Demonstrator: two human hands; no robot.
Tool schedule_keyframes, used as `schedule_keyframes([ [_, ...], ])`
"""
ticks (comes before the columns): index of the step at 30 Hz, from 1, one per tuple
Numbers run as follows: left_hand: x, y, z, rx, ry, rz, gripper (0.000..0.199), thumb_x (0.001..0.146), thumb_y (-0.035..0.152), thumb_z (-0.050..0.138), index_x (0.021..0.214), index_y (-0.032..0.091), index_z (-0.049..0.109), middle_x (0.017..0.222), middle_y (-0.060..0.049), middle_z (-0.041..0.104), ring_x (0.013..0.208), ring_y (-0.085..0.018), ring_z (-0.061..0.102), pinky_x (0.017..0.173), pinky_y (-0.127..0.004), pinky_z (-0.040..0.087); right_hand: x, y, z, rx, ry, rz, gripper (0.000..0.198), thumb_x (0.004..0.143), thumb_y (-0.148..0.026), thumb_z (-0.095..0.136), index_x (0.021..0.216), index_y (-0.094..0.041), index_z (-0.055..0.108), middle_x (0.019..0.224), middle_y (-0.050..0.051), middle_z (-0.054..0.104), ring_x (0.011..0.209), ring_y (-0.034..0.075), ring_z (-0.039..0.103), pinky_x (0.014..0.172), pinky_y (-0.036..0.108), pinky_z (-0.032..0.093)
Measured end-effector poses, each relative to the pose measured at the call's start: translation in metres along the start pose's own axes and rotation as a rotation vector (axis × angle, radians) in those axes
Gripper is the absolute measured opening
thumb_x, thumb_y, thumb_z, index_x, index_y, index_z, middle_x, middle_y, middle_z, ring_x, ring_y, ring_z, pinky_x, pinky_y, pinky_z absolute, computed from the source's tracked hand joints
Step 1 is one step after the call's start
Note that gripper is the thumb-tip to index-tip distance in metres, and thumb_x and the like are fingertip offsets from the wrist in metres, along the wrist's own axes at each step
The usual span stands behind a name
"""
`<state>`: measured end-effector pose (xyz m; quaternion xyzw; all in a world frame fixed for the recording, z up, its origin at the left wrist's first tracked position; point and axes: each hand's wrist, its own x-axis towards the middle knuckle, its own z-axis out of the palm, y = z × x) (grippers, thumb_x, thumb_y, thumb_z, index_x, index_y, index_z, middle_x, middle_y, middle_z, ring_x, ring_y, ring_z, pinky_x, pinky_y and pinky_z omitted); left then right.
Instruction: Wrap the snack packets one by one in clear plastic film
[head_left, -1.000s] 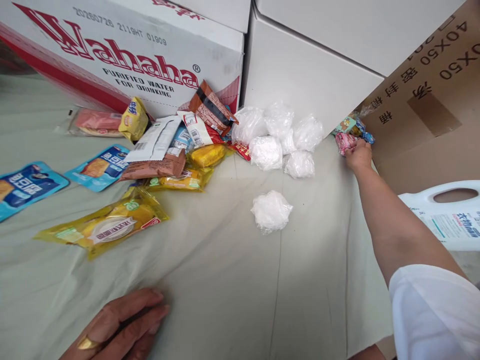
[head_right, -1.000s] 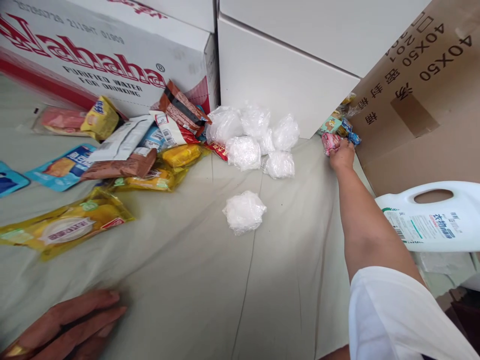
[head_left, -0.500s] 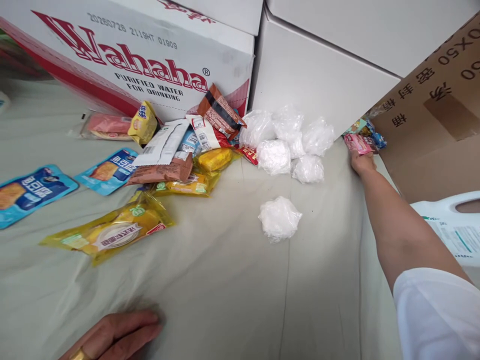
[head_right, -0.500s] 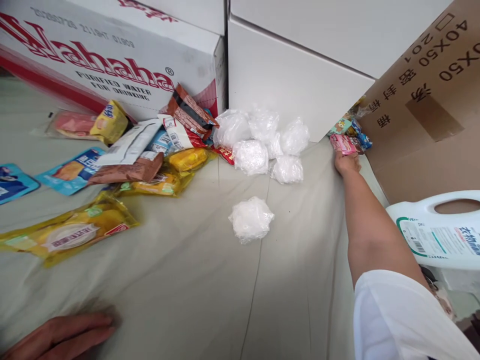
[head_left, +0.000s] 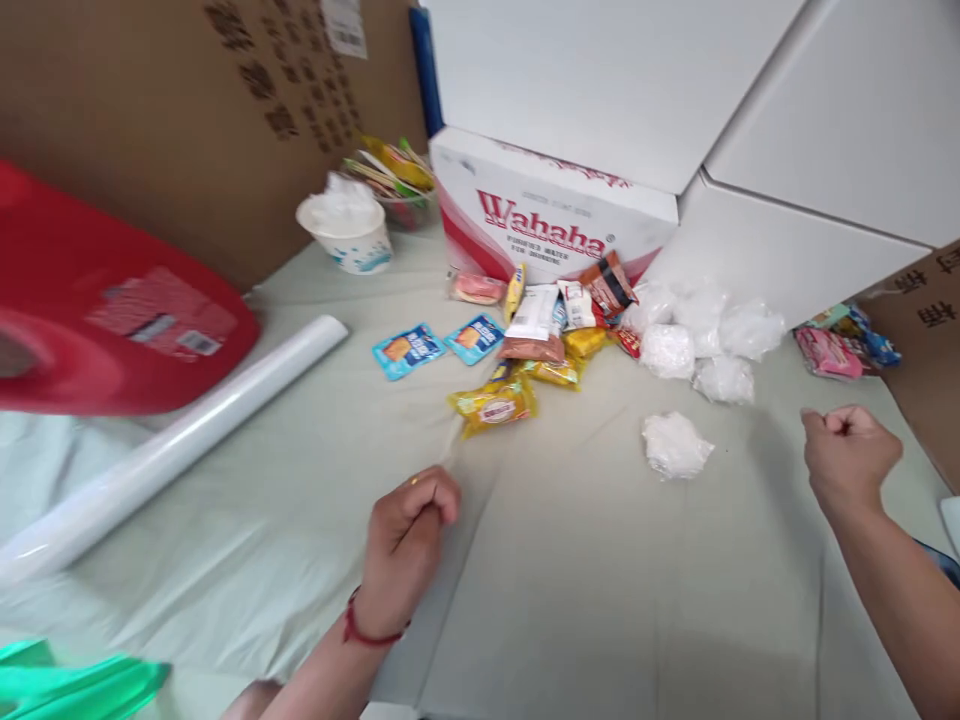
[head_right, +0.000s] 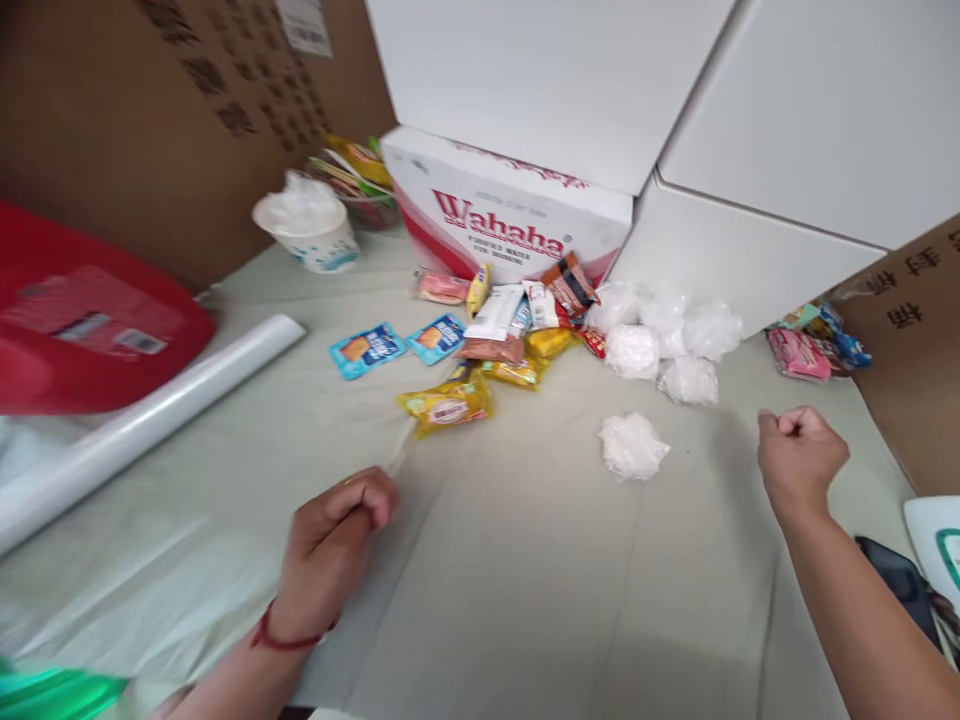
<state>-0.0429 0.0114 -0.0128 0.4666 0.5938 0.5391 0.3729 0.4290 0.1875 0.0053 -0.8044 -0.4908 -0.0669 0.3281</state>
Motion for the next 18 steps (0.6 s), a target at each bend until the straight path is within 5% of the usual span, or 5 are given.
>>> schedule_keyframes([
  [2,0.013,-0.002,-0.001,-0.079,0.097,-0.121,0.003,0.078,0.019,0.057,0.078,0.022,0.058,0.069,0.003,0.052,0.063,-0.012,0.044,0.059,-0.024,0.035,-0.027,-0.042,-0.017,0.124,-0.155,-0.208,0.046,0.082,-0.057,0.059,0.06,-0.03,0.03,0.056,0.002,0.038,0.055,0.028,0.052,0.063,0.049,0.046],
  [5,0.027,-0.007,-0.001,-0.155,0.247,-0.187,0.024,0.072,0.023,0.068,0.072,0.023,0.044,0.061,0.008,0.032,0.056,-0.01,0.028,0.055,-0.023,0.026,-0.054,-0.123,-0.025,0.135,-0.464,-0.432,0.053,0.088,-0.068,0.049,0.058,-0.03,0.027,0.055,0.001,0.032,0.052,0.024,0.042,0.06,0.045,0.043],
  [10,0.025,-0.016,-0.001,-0.167,0.102,-0.229,0.046,0.073,0.029,0.06,0.057,0.024,0.018,0.057,0.007,0.016,0.056,-0.009,0.015,0.054,-0.026,0.015,-0.104,-0.259,0.014,0.158,-0.879,-0.937,0.044,0.099,-0.052,0.045,0.064,-0.026,0.051,0.061,0.002,0.053,0.061,0.022,0.054,0.064,0.036,0.044],
  [14,0.021,-0.016,0.005,-0.163,0.051,-0.231,0.047,0.079,0.035,0.06,0.056,0.023,0.021,0.056,0.007,0.019,0.055,-0.01,0.019,0.056,-0.027,0.019,-0.154,-0.368,0.08,0.112,-0.813,-1.215,0.014,0.097,-0.027,0.057,0.098,-0.02,0.069,0.091,0.005,0.071,0.08,0.02,0.063,0.075,0.032,0.048],
  [18,0.032,-0.018,0.013,-0.198,0.105,-0.26,0.044,0.081,0.03,0.06,0.056,0.023,0.024,0.056,0.006,0.023,0.056,-0.011,0.024,0.057,-0.028,0.021,-0.184,-0.477,0.15,0.214,-0.76,-1.268,0.056,0.093,-0.015,0.064,0.146,-0.014,0.046,0.15,0.015,0.048,0.118,0.023,0.06,0.101,0.036,0.046],
])
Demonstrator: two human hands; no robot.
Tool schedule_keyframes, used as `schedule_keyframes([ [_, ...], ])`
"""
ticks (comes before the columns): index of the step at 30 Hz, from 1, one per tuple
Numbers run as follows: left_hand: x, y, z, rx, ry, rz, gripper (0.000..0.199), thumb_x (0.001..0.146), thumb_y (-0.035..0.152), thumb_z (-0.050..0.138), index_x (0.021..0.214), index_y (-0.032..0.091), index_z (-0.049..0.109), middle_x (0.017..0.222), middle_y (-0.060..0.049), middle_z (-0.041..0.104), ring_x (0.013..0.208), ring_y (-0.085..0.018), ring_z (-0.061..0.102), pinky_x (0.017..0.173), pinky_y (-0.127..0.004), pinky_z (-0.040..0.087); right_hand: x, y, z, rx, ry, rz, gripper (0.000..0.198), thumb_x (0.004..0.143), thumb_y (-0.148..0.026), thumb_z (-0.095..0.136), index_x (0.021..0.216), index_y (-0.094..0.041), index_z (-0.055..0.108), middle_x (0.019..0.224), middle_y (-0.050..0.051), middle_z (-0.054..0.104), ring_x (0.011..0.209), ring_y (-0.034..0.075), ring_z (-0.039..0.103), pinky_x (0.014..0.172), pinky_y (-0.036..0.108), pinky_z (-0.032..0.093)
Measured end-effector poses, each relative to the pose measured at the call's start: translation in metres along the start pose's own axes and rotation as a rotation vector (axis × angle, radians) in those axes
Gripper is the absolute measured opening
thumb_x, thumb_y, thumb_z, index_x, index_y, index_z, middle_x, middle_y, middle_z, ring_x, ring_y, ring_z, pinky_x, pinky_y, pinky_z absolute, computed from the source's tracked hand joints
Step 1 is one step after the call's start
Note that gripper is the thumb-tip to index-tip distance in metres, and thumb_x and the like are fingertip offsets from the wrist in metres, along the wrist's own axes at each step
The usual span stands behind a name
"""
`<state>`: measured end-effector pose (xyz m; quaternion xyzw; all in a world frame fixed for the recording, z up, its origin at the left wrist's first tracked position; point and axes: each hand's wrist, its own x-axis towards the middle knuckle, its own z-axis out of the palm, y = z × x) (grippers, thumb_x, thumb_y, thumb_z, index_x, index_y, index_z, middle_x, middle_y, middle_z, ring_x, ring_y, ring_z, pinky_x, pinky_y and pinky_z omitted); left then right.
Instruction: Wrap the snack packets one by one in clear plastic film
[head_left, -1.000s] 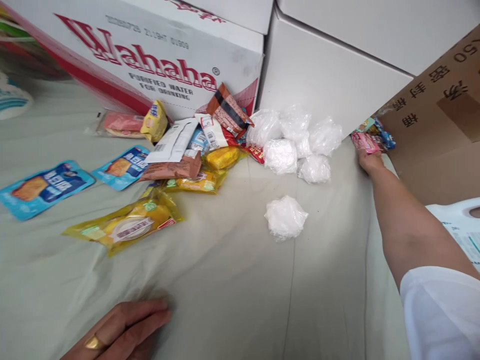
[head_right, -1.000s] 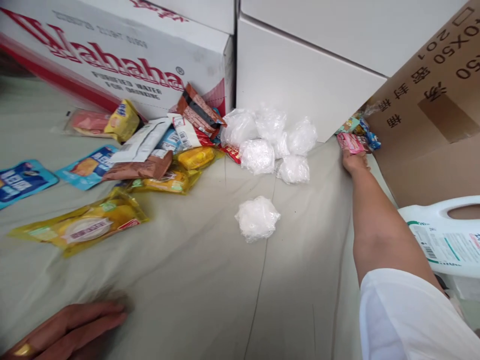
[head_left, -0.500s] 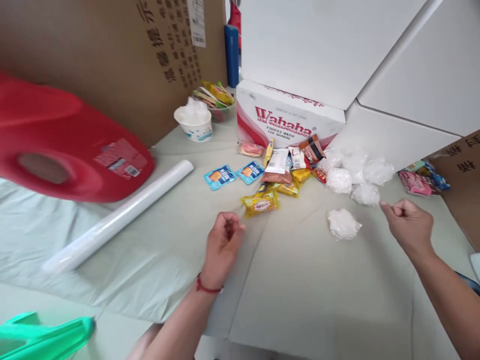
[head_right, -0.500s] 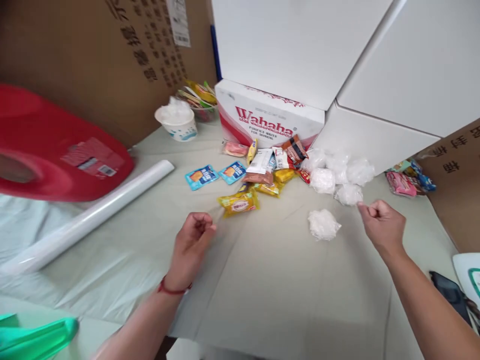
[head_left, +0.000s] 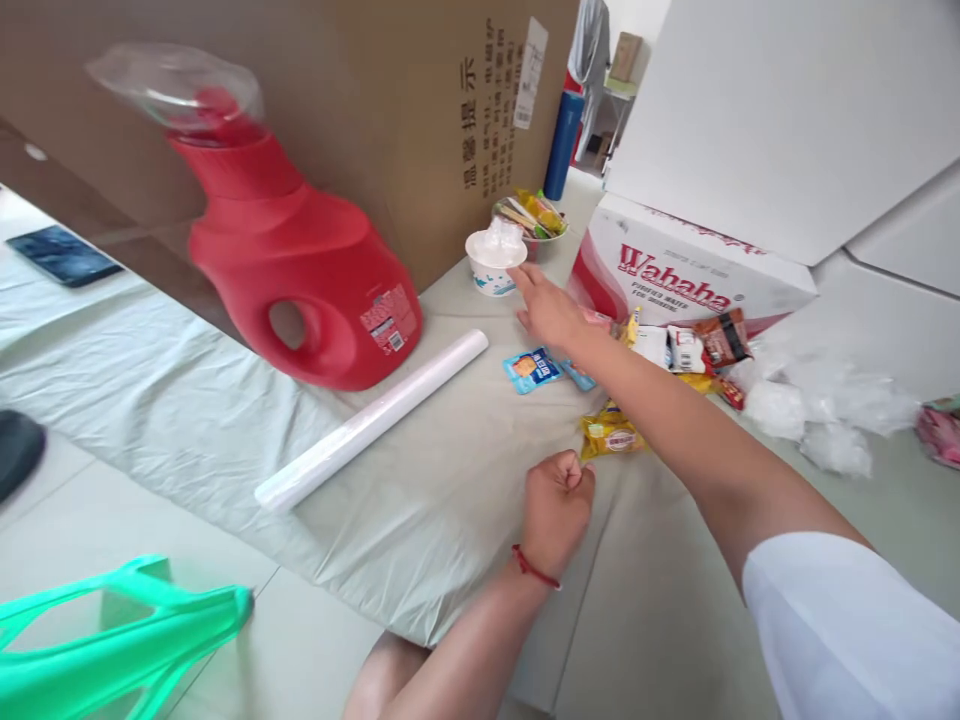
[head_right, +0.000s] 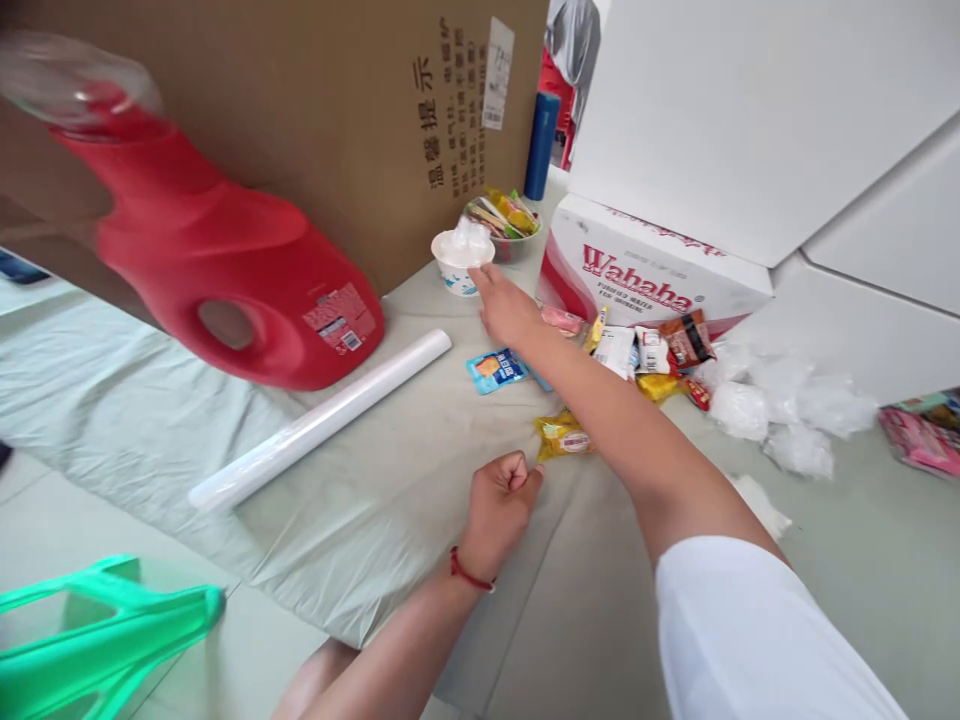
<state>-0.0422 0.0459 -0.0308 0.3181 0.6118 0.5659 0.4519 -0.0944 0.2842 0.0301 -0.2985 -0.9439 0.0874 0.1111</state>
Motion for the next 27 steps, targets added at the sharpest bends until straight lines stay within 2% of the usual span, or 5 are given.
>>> schedule_keyframes([
  [3,0.008,-0.001,0.01,-0.029,0.045,-0.007,0.045,0.082,0.028,0.061,0.057,0.023,0.024,0.057,0.005,0.025,0.058,-0.012,0.027,0.058,-0.029,0.022,0.057,-0.004,0.016,0.034,0.046,0.026,0.027,0.101,-0.022,0.057,0.126,-0.011,0.057,0.131,0.014,0.06,0.117,0.022,0.059,0.107,0.041,0.044],
  [6,0.007,0.002,0.02,-0.08,0.073,0.012,0.046,0.085,0.031,0.062,0.058,0.024,0.025,0.058,0.005,0.028,0.06,-0.012,0.03,0.06,-0.031,0.025,0.052,-0.004,0.013,0.026,0.081,0.035,0.016,0.106,-0.022,0.047,0.106,-0.016,0.061,0.112,0.011,0.066,0.111,0.021,0.058,0.106,0.042,0.046],
  [15,-0.008,0.029,-0.01,-0.728,0.21,-0.188,0.038,0.087,0.059,0.064,0.087,0.022,0.056,0.085,0.0,0.059,0.081,-0.016,0.061,0.069,-0.028,0.048,-0.218,-0.034,-0.068,0.057,0.205,-0.047,0.016,0.102,-0.022,0.048,0.104,-0.024,0.064,0.099,0.007,0.068,0.096,0.025,0.063,0.084,0.039,0.051],
  [20,-0.024,0.045,-0.01,-1.007,-0.172,-0.293,0.061,0.087,0.067,0.063,0.13,0.024,0.06,0.127,-0.011,0.068,0.12,-0.029,0.064,0.102,-0.047,0.053,-0.316,-0.07,-0.083,0.203,0.186,-0.031,0.025,0.097,-0.01,0.049,0.109,-0.027,0.062,0.1,0.006,0.07,0.087,0.022,0.063,0.074,0.037,0.053],
  [27,-0.041,0.026,0.025,-1.105,-0.566,-0.436,0.06,0.083,0.056,0.071,0.134,0.026,0.064,0.146,-0.009,0.063,0.146,-0.037,0.046,0.116,-0.055,0.043,-0.345,-0.079,-0.095,0.31,0.24,0.017,0.034,0.093,-0.004,0.05,0.11,-0.03,0.063,0.094,0.005,0.068,0.081,0.02,0.064,0.066,0.034,0.056],
])
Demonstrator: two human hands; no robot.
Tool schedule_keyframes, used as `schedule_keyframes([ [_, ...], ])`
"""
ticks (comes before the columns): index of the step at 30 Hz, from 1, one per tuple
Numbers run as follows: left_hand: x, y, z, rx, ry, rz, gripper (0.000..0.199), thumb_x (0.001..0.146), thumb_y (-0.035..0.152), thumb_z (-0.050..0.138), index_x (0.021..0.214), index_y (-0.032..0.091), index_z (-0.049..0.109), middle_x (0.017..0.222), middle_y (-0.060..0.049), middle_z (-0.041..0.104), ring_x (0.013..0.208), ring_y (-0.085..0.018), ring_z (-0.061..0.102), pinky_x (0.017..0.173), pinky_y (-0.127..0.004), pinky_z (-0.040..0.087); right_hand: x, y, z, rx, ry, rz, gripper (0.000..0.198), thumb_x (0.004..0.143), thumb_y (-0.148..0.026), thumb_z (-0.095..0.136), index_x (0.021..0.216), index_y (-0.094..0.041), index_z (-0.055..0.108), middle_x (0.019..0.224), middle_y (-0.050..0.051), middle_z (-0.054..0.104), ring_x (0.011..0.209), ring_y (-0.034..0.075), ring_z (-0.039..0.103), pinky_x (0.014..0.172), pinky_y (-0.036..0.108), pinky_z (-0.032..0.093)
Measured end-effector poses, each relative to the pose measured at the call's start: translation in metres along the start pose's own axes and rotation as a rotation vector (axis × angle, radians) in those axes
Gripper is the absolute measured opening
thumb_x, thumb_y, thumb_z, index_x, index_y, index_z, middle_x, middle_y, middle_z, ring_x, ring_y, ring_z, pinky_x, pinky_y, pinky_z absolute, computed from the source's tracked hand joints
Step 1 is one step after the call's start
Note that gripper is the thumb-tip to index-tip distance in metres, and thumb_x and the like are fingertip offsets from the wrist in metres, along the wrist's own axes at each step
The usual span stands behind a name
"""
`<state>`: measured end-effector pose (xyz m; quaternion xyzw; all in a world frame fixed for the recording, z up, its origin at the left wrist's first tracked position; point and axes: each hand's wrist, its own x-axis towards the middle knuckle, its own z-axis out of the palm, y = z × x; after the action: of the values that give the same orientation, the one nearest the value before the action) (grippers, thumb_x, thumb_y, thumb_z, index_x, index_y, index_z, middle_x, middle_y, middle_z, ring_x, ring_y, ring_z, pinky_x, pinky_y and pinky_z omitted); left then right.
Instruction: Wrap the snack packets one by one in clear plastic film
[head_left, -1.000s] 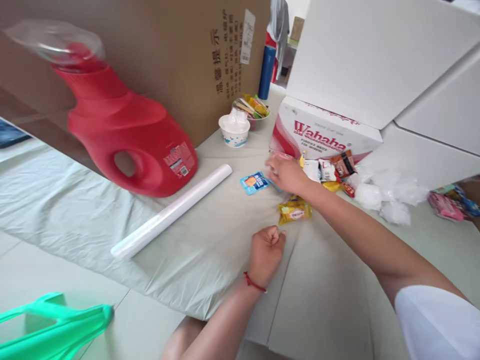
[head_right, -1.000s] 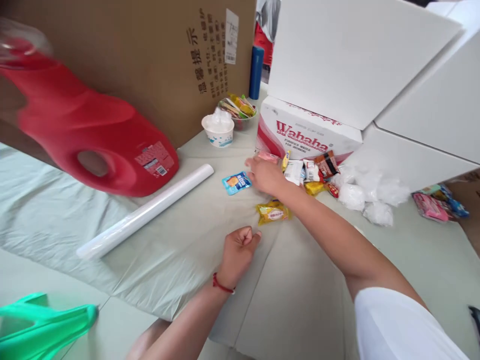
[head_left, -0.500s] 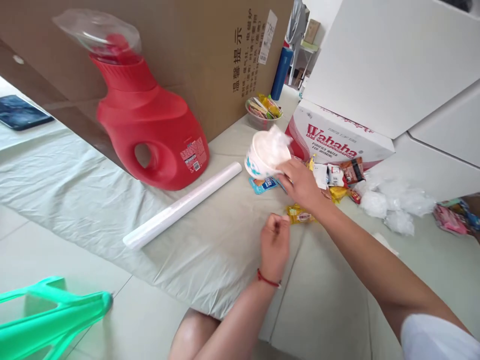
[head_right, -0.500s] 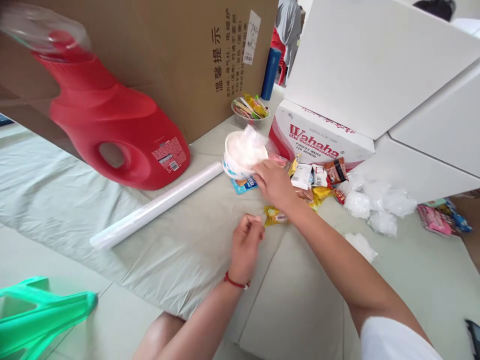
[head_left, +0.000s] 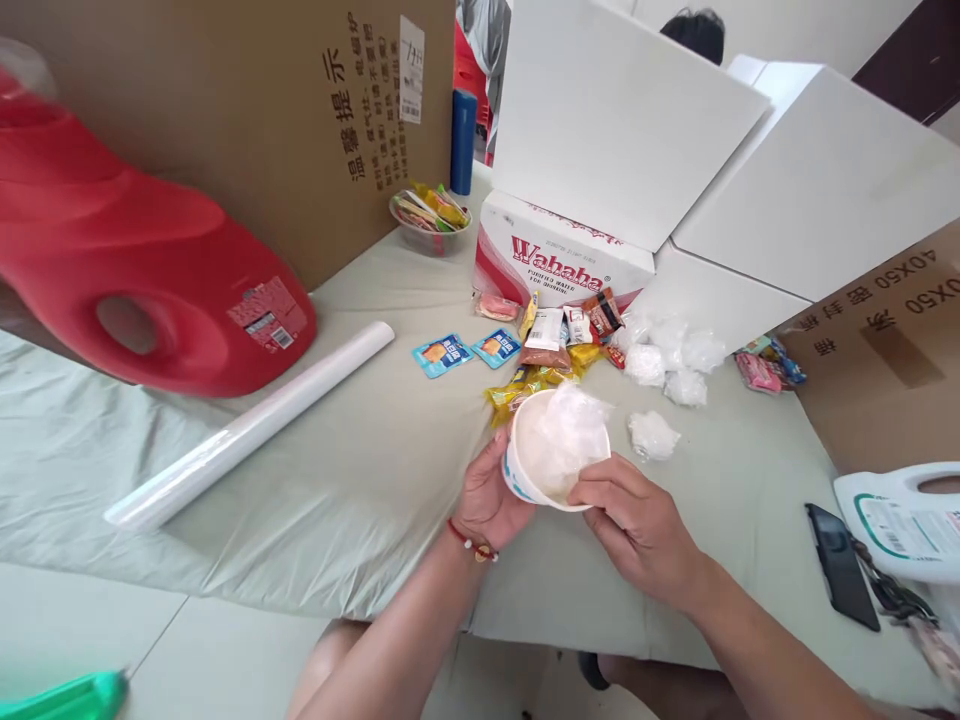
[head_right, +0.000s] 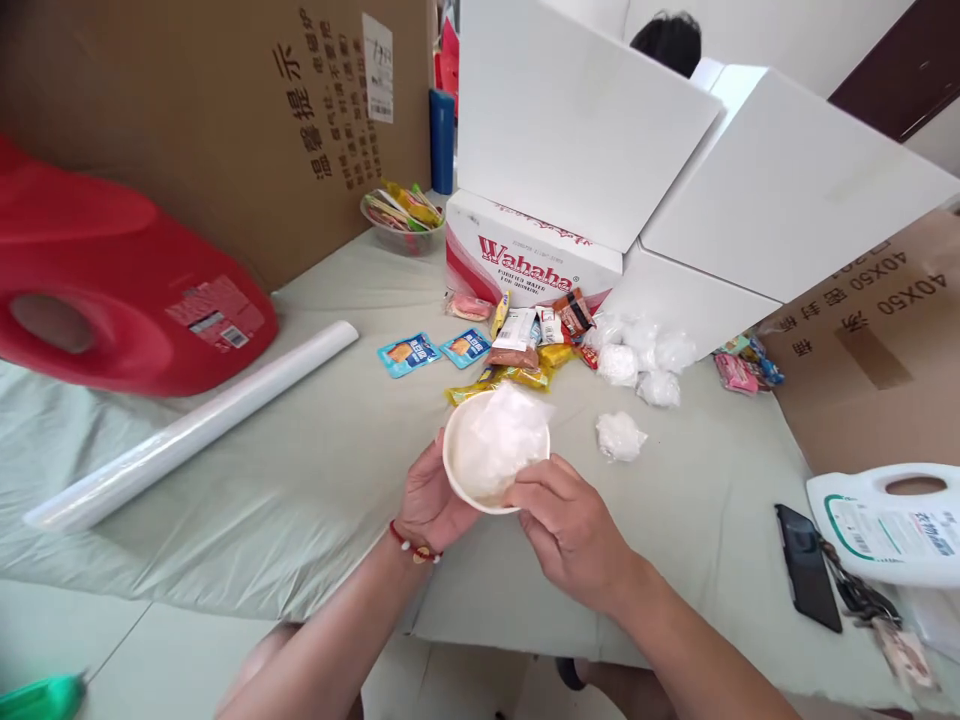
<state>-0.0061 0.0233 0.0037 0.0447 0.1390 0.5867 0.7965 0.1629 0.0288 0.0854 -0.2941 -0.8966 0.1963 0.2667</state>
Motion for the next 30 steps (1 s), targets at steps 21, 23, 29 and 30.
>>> schedule_keyframes([
  [21,0.009,-0.032,-0.003,0.128,0.16,-0.157,0.051,0.077,0.059,0.08,0.107,0.019,0.075,0.109,-0.008,0.08,0.118,-0.033,0.07,0.101,-0.041,0.055,0.013,0.027,-0.008,-0.223,-0.312,0.345,0.049,0.087,-0.024,0.07,0.135,-0.025,0.06,0.095,0.008,0.077,0.068,0.026,0.072,0.053,0.035,0.053],
  [23,0.008,-0.035,-0.008,0.21,0.219,-0.143,0.051,0.073,0.06,0.083,0.1,0.018,0.075,0.102,-0.008,0.08,0.11,-0.032,0.073,0.094,-0.038,0.056,0.01,0.028,0.0,-0.265,-0.483,0.423,0.025,0.084,-0.021,0.071,0.109,-0.023,0.071,0.077,0.005,0.075,0.057,0.024,0.066,0.047,0.032,0.041],
  [29,0.009,-0.044,-0.01,0.458,0.229,-0.146,0.057,0.072,0.061,0.085,0.105,0.016,0.072,0.091,-0.005,0.079,0.084,-0.022,0.074,0.069,-0.027,0.053,0.0,0.039,0.007,-0.145,-0.512,0.537,0.012,0.084,-0.021,0.067,0.093,-0.022,0.074,0.093,0.006,0.079,0.079,0.024,0.071,0.06,0.028,0.041],
  [30,0.011,-0.045,-0.008,0.473,0.224,-0.134,0.055,0.072,0.059,0.085,0.104,0.017,0.071,0.088,-0.004,0.078,0.077,-0.018,0.072,0.066,-0.025,0.052,-0.004,0.04,0.005,-0.123,-0.482,0.538,0.015,0.085,-0.02,0.065,0.097,-0.022,0.074,0.095,0.005,0.079,0.082,0.023,0.072,0.062,0.027,0.043],
])
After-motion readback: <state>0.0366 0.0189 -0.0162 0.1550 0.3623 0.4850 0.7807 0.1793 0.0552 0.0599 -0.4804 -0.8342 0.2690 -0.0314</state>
